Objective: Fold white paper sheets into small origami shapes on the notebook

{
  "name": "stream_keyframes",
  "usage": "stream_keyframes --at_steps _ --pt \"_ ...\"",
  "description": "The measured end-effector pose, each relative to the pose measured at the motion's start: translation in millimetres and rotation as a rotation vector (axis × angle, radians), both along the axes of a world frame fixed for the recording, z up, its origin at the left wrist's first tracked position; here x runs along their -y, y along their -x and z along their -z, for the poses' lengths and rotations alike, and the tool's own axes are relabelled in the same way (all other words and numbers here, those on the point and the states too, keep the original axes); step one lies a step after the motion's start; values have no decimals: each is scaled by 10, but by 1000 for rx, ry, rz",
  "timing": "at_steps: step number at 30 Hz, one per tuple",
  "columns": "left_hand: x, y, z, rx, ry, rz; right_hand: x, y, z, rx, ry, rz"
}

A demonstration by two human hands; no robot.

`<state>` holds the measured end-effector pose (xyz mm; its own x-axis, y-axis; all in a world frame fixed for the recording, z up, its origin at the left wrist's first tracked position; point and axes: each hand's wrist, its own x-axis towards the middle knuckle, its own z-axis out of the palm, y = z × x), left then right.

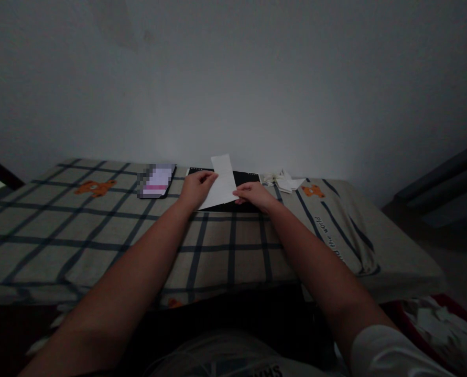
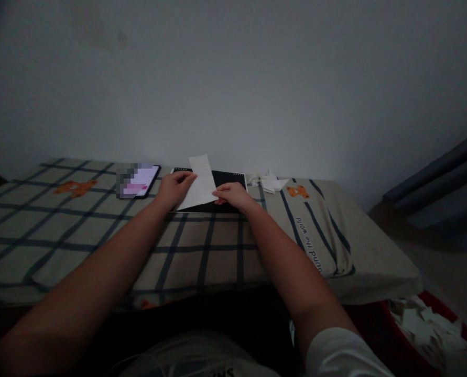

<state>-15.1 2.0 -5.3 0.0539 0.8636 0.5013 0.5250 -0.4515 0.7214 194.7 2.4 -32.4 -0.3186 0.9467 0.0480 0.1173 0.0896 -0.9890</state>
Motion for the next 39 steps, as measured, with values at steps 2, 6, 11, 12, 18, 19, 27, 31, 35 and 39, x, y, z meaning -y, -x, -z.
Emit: stream_keyframes --at_steps 2,6,11,12,18,19,27,31,35,39 --pt "-12 2 5 -17 50 30 -5 -10 -9 -15 -3 17" --pt "-45 24 30 -83 156 100 18 -17 -49 -50 29 55" --pt "-72 53 46 -104 164 73 30 -16 -56 -19 41 31" --pt "-76 56 49 -107 165 73 27 -18 -52 -5 26 29" --pt "-97 62 70 -124 153 84 25 -27 -57 34 13 35" --pt "-98 64 70 -120 151 86 30 -26 -66 33 25 32" --pt "-82 81 43 -94 180 121 74 -21 -115 18 43 -25" --pt "-93 95 40 -76 178 101 71 -27 -94 -22 87 -55" --pt "-93 100 39 -93 163 95 52 -42 -80 -2 82 -77" --pt "-67 88 27 -115 140 65 31 -54 -66 5 80 -79"
